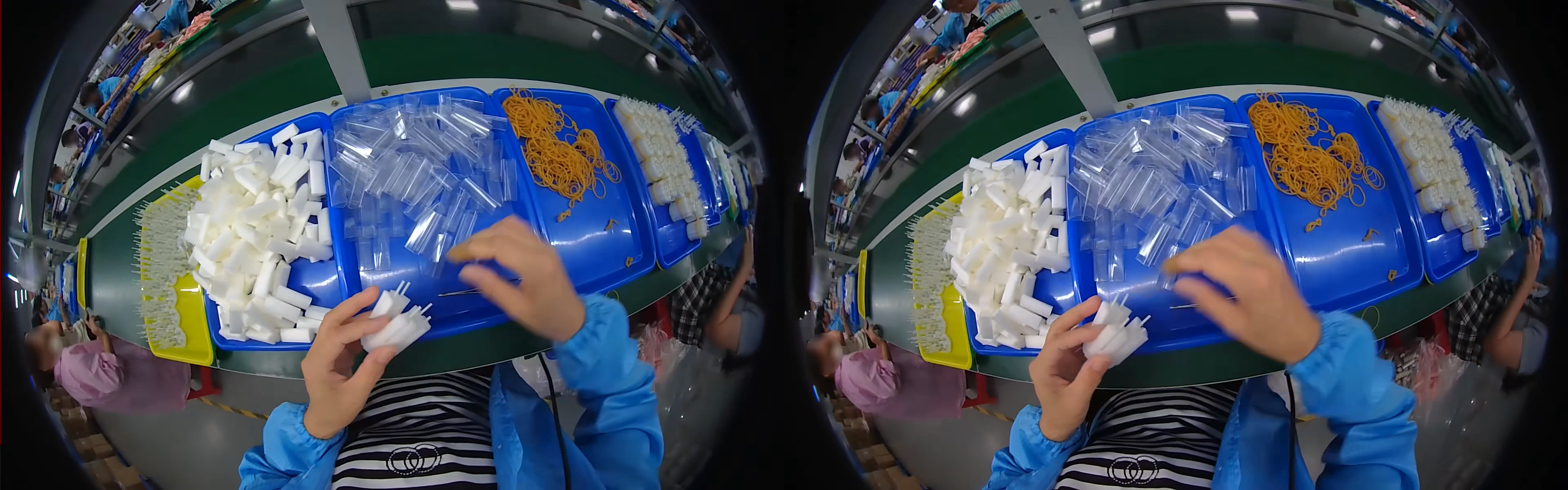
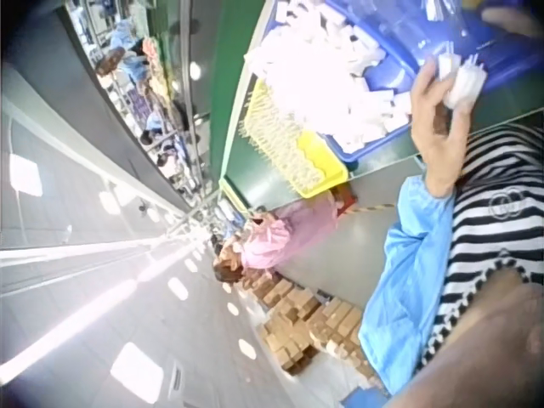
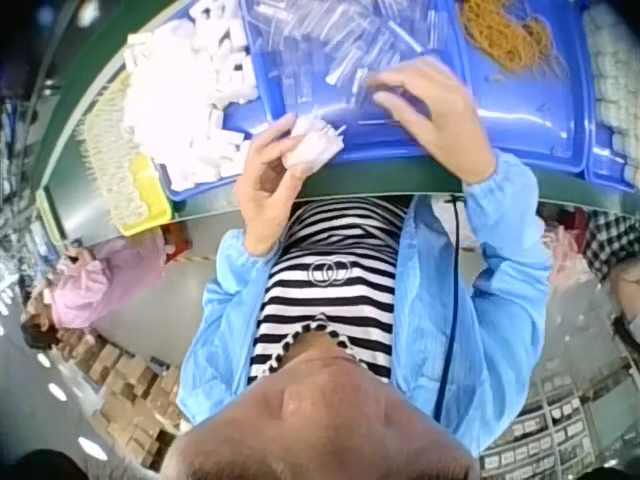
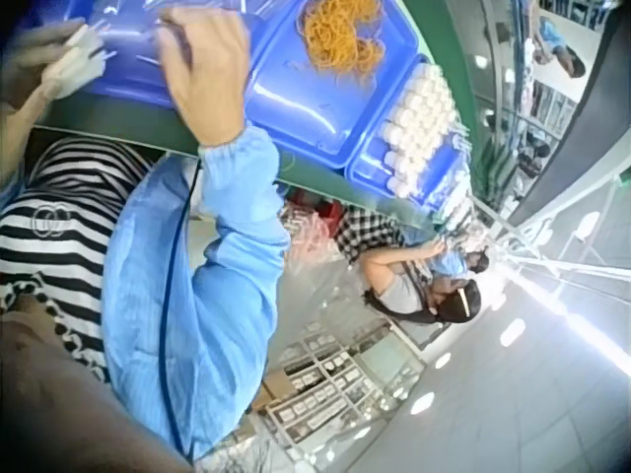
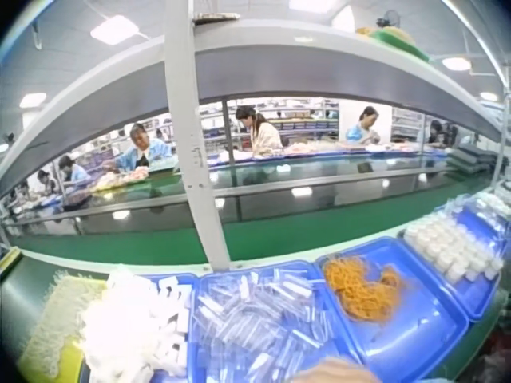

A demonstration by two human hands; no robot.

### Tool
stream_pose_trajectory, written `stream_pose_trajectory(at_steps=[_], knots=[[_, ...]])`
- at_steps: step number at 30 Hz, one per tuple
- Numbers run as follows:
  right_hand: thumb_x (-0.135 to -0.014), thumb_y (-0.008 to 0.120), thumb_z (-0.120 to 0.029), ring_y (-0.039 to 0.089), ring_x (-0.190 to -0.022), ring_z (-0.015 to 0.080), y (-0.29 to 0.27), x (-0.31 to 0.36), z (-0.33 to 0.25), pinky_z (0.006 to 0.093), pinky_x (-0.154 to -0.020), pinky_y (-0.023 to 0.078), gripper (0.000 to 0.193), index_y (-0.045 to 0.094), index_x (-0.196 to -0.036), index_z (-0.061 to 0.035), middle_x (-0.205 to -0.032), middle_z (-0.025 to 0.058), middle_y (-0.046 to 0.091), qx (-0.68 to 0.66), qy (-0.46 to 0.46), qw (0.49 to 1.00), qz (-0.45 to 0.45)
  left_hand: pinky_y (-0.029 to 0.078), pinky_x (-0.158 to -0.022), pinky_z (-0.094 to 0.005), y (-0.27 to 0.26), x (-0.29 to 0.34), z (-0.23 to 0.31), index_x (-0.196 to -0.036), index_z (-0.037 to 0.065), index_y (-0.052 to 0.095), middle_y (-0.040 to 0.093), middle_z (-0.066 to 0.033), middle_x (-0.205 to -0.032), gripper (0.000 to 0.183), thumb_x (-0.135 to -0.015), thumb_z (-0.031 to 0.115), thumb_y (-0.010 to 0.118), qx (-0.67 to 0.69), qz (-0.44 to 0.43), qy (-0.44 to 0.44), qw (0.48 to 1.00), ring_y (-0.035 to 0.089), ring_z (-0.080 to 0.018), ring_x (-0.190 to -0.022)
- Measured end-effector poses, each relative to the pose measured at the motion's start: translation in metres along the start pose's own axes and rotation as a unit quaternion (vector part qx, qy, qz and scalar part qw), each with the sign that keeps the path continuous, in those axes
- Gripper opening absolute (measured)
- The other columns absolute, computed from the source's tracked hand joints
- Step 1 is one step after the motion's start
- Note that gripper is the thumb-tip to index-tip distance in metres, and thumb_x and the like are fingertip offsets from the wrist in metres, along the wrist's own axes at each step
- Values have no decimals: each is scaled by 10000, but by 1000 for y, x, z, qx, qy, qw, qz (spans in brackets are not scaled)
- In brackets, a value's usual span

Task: The person assembles cotton swabs by inserting white cotton tips into clear plastic tubes and securing them with rubber bands. The person places the finished swabs into a yellow tray and moves the tray along the assembly line.

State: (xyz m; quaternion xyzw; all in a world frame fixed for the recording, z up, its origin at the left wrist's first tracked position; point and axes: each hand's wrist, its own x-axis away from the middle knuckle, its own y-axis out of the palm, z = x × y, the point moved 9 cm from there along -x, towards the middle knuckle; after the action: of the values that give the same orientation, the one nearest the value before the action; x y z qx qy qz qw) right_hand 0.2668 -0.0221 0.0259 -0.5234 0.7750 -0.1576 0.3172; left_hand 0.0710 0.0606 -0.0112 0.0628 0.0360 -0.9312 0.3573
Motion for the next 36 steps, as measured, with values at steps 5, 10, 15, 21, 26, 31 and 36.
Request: stream_pose_trajectory(at_steps=[5, 10, 15, 21, 26, 31, 36], knots=[[-748, 713, -64, 594, -908, 213, 3, 10, 13, 340, -782, 446, 304, 680, -1050, -68, -936, 53, 662, 339, -101, 929, -106, 515, -996, -396, 12, -6, -5, -1209, -63, 616, 458, -229, -1417, 341, -871, -96, 650, 60, -8, -35, 998, 553, -294, -1239], [-744, 695, 13, 652, -880, 248, -4, 4, 19, 353, -787, 498, 384, 634, -1120, -27, -957, 109, 666, 203, 3, 976, -73, 520, -992, -381, 11, -5, -1, -1201, -64, 624, 468, -229, -1410, 319, -884, -103, 630, 45, 4, -13, 999, 569, -290, -1225], [-873, 583, 50, 680, -992, 198, 14, 8, 14, 313, -906, 522, 373, 513, -1239, 53, -1059, 162, 676, -395, 164, 898, 104, 529, -978, -364, 9, 1, -2, -1191, -63, 633, 476, -226, -1406, 305, -887, -88, 639, 13, 25, -24, 999, 570, -286, -1223], [-911, 618, -22, 671, -1043, 257, 53, 12, 0, 371, -937, 524, 343, 457, -1212, 17, -1090, 196, 660, -432, 144, 883, 109, 530, -970, -350, -1, 6, -3, -1195, -58, 634, 479, -229, -1406, 304, -892, -76, 643, 23, 69, -17, 997, 554, -280, -1239], [-881, 687, 11, 663, -1038, 211, 58, 12, -9, 339, -926, 519, 366, 469, -1175, 13, -1105, 169, 670, -364, 102, 921, 88, 524, -966, -354, -6, 10, -6, -1198, -42, 638, 478, -226, -1402, 308, -892, -66, 650, 18, 74, -16, 997, 546, -276, -1244], [-873, 722, -26, 671, -996, 194, 60, 17, -9, 322, -908, 520, 378, 480, -1161, 11, -1084, 157, 684, -329, 84, 933, 115, 501, -998, -369, 0, 10, -5, -1190, -29, 648, 473, -217, -1398, 297, -894, -53, 654, 36, 38, -6, 999, 538, -278, -1250], [-874, 735, -83, 666, -960, 153, 61, 0, 3, 286, -881, 494, 346, 530, -1139, 3, -979, 123, 711, -383, 178, 906, -34, 454, -1029, -393, -5, 15, -4, -1172, -21, 662, 491, -221, -1392, 285, -888, -47, 653, -21, 58, 1, 998, 511, -297, -1277]])
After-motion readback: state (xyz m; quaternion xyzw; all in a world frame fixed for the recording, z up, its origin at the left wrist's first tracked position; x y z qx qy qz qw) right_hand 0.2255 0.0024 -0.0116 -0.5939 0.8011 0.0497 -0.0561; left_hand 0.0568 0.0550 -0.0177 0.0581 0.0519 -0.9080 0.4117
